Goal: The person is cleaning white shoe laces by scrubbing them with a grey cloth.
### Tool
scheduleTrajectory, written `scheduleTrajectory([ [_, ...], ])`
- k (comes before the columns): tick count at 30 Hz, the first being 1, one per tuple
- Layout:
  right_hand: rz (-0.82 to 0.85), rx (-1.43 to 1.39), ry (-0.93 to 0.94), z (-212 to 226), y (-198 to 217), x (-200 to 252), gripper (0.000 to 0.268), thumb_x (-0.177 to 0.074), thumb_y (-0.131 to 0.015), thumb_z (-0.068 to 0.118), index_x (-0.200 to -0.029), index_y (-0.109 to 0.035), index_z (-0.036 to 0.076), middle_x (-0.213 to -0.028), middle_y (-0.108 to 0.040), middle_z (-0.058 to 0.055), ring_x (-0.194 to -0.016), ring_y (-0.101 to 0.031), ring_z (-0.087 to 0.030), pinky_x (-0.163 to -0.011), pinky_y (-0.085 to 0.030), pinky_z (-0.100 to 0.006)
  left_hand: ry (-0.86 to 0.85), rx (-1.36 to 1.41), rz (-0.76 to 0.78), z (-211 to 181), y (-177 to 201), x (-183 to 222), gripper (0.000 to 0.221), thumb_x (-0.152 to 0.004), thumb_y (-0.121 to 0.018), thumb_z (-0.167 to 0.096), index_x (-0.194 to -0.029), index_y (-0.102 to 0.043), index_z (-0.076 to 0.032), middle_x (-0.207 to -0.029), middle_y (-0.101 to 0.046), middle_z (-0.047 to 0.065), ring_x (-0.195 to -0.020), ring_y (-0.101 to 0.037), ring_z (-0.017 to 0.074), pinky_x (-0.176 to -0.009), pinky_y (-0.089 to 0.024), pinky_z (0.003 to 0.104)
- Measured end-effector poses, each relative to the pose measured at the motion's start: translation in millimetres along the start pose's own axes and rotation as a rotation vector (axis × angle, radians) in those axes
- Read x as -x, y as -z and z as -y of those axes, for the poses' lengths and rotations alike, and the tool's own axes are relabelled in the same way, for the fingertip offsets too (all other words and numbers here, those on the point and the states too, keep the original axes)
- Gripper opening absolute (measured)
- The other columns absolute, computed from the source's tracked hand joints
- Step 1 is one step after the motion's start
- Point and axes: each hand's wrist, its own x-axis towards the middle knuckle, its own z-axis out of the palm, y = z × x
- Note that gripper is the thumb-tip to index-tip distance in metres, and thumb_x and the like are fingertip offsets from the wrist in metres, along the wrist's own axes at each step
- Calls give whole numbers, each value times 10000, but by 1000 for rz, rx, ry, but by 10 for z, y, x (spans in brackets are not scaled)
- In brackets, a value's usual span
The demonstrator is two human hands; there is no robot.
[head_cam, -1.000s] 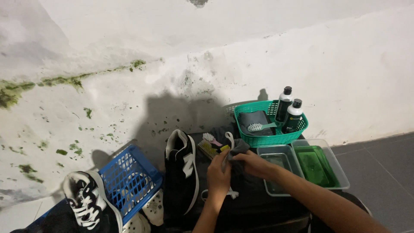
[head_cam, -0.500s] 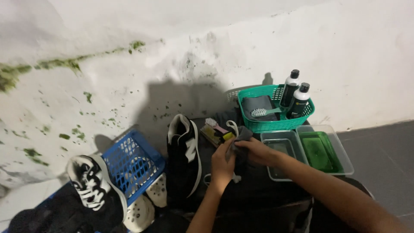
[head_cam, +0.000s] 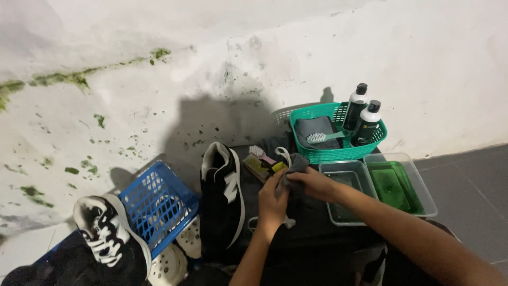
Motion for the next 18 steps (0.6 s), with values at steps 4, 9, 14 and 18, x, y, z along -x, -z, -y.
scheduleTrajectory([
  [4,-17,-18,37,-27,47,59,697,-850,-785,52,-1470,-471,3,-1421,-557,-273,-1226,-608,-458,-930,-550,-611,-10,-12,0,68,-16,44,358,-1032,-515,-198,-1361,-644,-141,-1221,-682,164,-1167,-650,391,-985,-532,540],
  [9,217,51,68,26,0,190,334,-951,-622,151,-1235,-636,-25,-1198,-682,-145,-1069,-630,-223,-950,-481,-338,-40,106,-59,264,-77,10,375,-929,-570,-109,-1284,-669,-46,-1168,-771,128,-1008,-761,238,-830,-579,327],
  [14,141,158,192,43,-164,373,328,-950,-636,147,-1220,-629,-39,-1129,-693,-148,-979,-638,-206,-847,-513,-330,154,108,33,468,-77,-62,432,-938,-557,-166,-1342,-681,-75,-739,-671,46,-575,-493,121,-546,-374,295],
  [18,8,342,263,26,-163,345,299,-948,-660,196,-1148,-672,-25,-984,-705,-115,-824,-606,-159,-723,-491,-309,203,40,28,536,-129,-61,463,-904,-560,-212,-1344,-670,-118,-990,-785,80,-789,-694,183,-697,-506,292],
])
